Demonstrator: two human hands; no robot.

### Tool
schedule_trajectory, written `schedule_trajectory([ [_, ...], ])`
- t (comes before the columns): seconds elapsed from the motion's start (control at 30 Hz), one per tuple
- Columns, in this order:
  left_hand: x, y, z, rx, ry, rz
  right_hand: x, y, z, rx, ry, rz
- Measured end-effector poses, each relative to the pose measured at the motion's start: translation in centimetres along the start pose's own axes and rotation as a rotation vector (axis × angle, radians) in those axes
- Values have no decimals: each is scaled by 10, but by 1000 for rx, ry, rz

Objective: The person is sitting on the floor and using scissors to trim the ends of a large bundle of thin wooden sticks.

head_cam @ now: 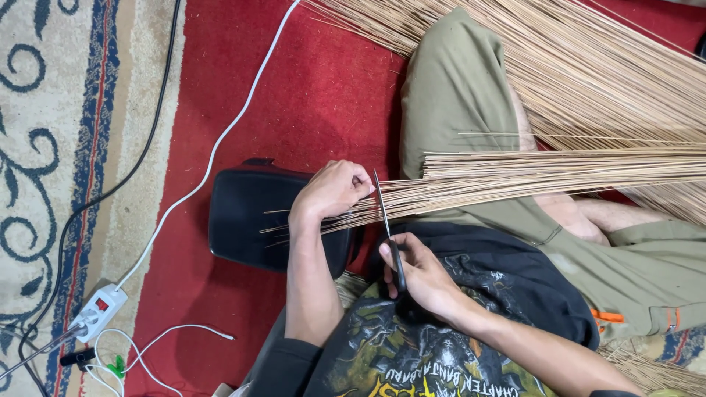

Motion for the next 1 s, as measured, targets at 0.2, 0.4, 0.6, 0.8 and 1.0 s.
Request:
schedule_trajectory([
  [0.2, -2, -1, 1, 11, 4, -10, 3, 1, 3, 0, 11, -1],
  [0.4, -1, 0, 1, 13, 4, -9, 3, 2, 2, 7, 9, -2],
  [0.6, -3, 0, 2, 5, 17, 1, -5, 2, -1, -8, 19, -18],
  [0.8, 2, 1, -1, -9, 28, 5, -16, -2, -8, -38, 3, -61],
  [1.0, 1, 1, -2, -6, 24, 5, -23, -4, -12, -47, 0, -80],
])
Point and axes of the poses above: each hand's wrist, its own z-axis away from the middle knuckle, its own y-axis out of the palm, x = y × z, the point moved 10 cm from there along -z, towards the middle knuckle, and after that the axes turned 3 degrees about x, right-handed, at the moved point
